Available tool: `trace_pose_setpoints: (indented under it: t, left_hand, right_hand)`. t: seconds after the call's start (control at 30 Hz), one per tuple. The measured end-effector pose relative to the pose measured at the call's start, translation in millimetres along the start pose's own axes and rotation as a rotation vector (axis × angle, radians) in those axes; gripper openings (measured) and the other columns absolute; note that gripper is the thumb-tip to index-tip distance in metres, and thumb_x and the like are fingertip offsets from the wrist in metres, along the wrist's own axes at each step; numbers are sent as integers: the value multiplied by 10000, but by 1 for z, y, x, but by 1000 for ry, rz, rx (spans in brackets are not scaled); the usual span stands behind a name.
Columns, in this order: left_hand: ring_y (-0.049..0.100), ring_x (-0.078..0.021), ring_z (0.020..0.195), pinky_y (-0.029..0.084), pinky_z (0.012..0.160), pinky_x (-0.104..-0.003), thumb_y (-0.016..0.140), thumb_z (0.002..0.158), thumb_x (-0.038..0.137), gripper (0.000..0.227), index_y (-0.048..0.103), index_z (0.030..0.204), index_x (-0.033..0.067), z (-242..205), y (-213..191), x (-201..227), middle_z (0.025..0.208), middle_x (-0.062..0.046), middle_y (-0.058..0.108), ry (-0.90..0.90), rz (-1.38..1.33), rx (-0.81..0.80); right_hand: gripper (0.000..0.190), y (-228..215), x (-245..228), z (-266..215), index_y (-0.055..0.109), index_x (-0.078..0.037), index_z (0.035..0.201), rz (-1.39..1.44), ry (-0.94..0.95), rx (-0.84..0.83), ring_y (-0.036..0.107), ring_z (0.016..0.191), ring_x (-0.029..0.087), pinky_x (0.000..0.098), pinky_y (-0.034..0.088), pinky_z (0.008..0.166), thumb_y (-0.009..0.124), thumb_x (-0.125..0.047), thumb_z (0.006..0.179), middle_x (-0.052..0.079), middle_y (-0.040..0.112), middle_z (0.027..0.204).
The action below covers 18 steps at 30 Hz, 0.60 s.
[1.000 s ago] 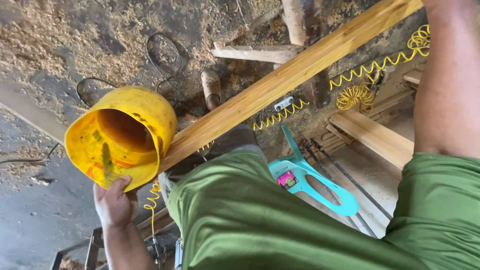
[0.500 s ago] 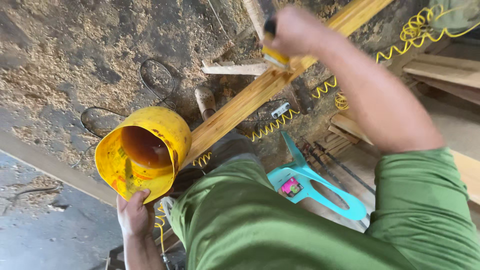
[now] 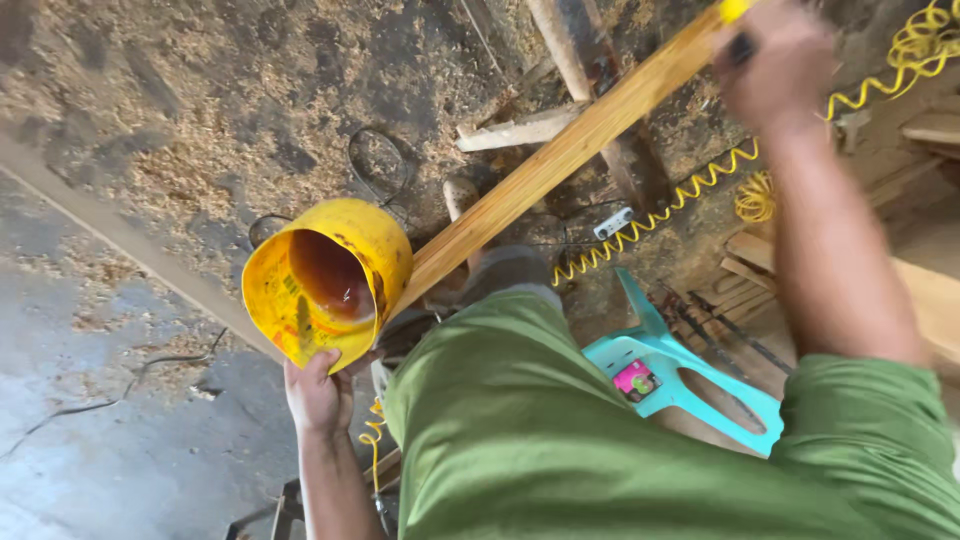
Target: The person applies a dark liquid finish to a long wooden plank using a paintbrush. They repeatedly dip the brush into a yellow bucket and stroke the finish along the plank's length.
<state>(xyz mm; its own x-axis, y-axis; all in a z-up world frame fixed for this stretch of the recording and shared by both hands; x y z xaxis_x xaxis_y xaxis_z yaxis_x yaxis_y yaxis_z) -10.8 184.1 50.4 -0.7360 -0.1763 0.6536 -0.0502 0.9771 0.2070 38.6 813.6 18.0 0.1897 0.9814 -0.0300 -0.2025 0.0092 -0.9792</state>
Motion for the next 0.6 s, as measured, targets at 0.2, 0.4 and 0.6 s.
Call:
trace_pose_setpoints:
  t: [0.2, 0.4, 0.6]
  left_hand:
    - [710, -391, 939, 609, 766, -517, 435, 897, -32, 512, 492, 1401, -105, -8, -27, 4, 1192, -262, 674, 87, 10, -58]
    - [719, -359, 987, 638, 758, -543, 440, 840, -29, 565, 470, 1404, -29, -18, -54, 15, 1213, -193, 669, 130, -2, -28]
    - [740, -330, 962, 666, 734, -510, 437, 821, -24, 554, 493, 1372, -3, -32, -108, 13, 1171, -167, 697, 90, 61, -2]
  right_hand:
    - [107, -29, -255, -67, 688, -91, 987, 563, -85, -17, 706, 742, 259, 386, 582, 653, 745, -134, 907, 82, 704, 868]
    - [74, -32, -257, -73, 733, -60, 944, 808, 112, -34, 719, 828, 302, 379, 571, 726, 691, -120, 931, 132, 724, 933]
    - [61, -11, -176, -123, 711, 37, 1022, 599, 411, 410, 670, 860, 148, 314, 549, 754, 665, -2, 1013, 70, 723, 929]
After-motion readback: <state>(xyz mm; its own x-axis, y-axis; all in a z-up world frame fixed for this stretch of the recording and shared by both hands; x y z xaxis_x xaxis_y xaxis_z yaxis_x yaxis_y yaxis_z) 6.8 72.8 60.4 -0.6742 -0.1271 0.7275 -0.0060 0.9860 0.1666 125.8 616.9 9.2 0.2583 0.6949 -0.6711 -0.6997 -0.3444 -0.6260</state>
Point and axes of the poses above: each hand's wrist, its own z-axis towards the middle knuckle, its own y-axis out of the palm, x = y × z, the point moved 3 cm from there along z, towards the middle knuckle
